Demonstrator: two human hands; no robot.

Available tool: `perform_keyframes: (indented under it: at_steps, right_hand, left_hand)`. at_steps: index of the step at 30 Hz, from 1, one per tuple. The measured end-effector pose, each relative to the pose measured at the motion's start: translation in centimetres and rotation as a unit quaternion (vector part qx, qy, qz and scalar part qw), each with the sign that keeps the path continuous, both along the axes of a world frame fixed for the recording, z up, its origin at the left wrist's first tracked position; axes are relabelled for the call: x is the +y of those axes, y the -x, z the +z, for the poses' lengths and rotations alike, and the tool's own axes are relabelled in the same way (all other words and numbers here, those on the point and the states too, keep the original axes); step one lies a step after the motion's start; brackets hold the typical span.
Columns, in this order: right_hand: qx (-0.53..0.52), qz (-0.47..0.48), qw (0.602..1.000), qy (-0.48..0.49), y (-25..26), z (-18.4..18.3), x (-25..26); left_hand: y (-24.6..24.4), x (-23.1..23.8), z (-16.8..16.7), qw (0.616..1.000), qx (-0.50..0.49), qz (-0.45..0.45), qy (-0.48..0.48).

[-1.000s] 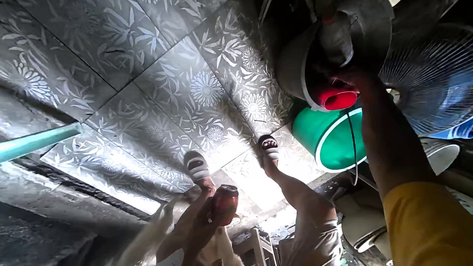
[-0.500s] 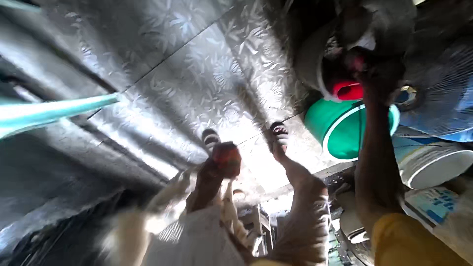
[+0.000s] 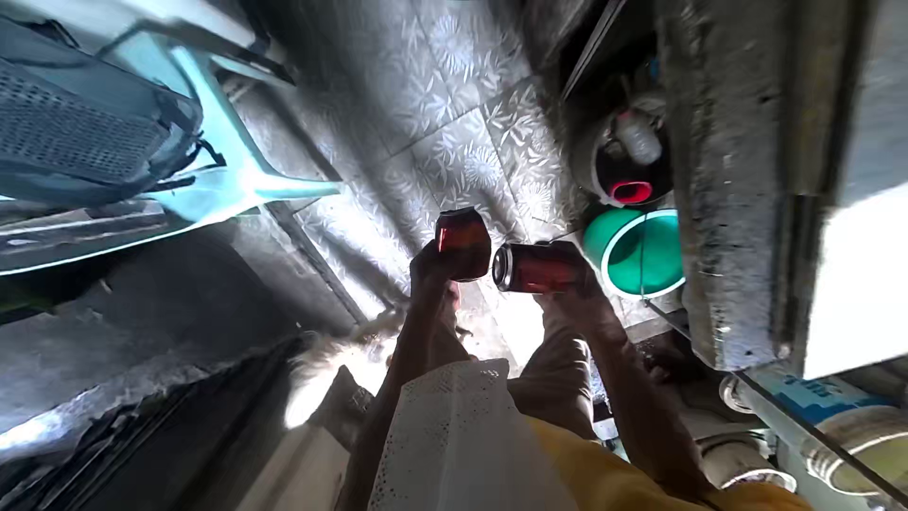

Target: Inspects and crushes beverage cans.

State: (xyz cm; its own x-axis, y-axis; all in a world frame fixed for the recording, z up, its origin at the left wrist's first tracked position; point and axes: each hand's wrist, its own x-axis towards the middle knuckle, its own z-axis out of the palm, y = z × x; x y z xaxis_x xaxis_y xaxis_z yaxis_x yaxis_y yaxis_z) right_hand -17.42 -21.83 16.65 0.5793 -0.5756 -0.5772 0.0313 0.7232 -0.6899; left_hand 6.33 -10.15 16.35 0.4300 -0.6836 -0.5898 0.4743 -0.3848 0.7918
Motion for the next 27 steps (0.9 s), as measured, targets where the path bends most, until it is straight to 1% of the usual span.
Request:
perform_keyframes:
  at_steps: [3, 4, 6, 8, 10, 13, 15, 18, 19, 21, 22, 24, 27]
  right_hand:
    - [-0.058, -0.049, 0.997, -0.019, -1.3, 5.4, 1.1]
    - [-0.071, -0.056, 0.996, -0.009, -1.6, 7.0, 1.6]
    - [-0.053, -0.063, 0.995, 0.053, -1.2, 10.3, 2.5]
    - [-0.042, -0.116, 0.988, 0.096, 0.5, 13.1, 3.1]
    - [-0.024, -0.171, 0.977, 0.127, 2.7, 15.1, 3.7]
    - [0.032, -0.254, 0.953, 0.163, 7.6, 17.3, 4.0]
    - [0.086, -0.284, 0.935, 0.193, 11.4, 18.4, 3.0]
    - [0.225, -0.320, 0.901, 0.190, 17.6, 19.7, 0.5]
    - [0.266, -0.331, 0.886, 0.184, 19.6, 19.7, -0.7]
    - [0.323, -0.370, 0.853, 0.177, 23.1, 17.8, -4.8]
    - [0.337, -0.369, 0.848, 0.177, 24.6, 16.9, -6.4]
    - [0.358, -0.333, 0.851, 0.192, 26.6, 15.8, -9.2]
    - [0.433, -0.244, 0.836, 0.233, 27.8, 15.1, -12.6]
  left_hand:
    - [-1.2, 0.7, 5.2, 0.999, 0.036, -0.001, 0.037]
    - [-1.9, 1.5, 6.9, 0.998, 0.050, -0.019, 0.042]
    - [-2.6, 1.6, 9.6, 0.995, 0.068, -0.062, 0.050]
    - [-2.5, -0.1, 11.2, 0.989, 0.097, -0.089, 0.069]
    - [-2.1, -1.6, 13.0, 0.985, 0.088, -0.128, 0.075]
    - [-0.8, -3.7, 15.8, 0.969, 0.070, -0.210, 0.113]
    - [0.8, -5.2, 17.2, 0.956, 0.077, -0.248, 0.134]
    - [3.9, -6.8, 18.0, 0.946, 0.106, -0.275, 0.136]
    - [5.1, -7.2, 18.2, 0.945, 0.130, -0.270, 0.128]
    - [7.4, -7.7, 18.8, 0.948, 0.185, -0.239, 0.104]
    - [8.5, -7.9, 18.8, 0.947, 0.214, -0.219, 0.092]
    - [10.6, -8.9, 18.6, 0.943, 0.256, -0.203, 0.069]
    - [13.4, -10.7, 19.2, 0.941, 0.275, -0.192, 0.046]
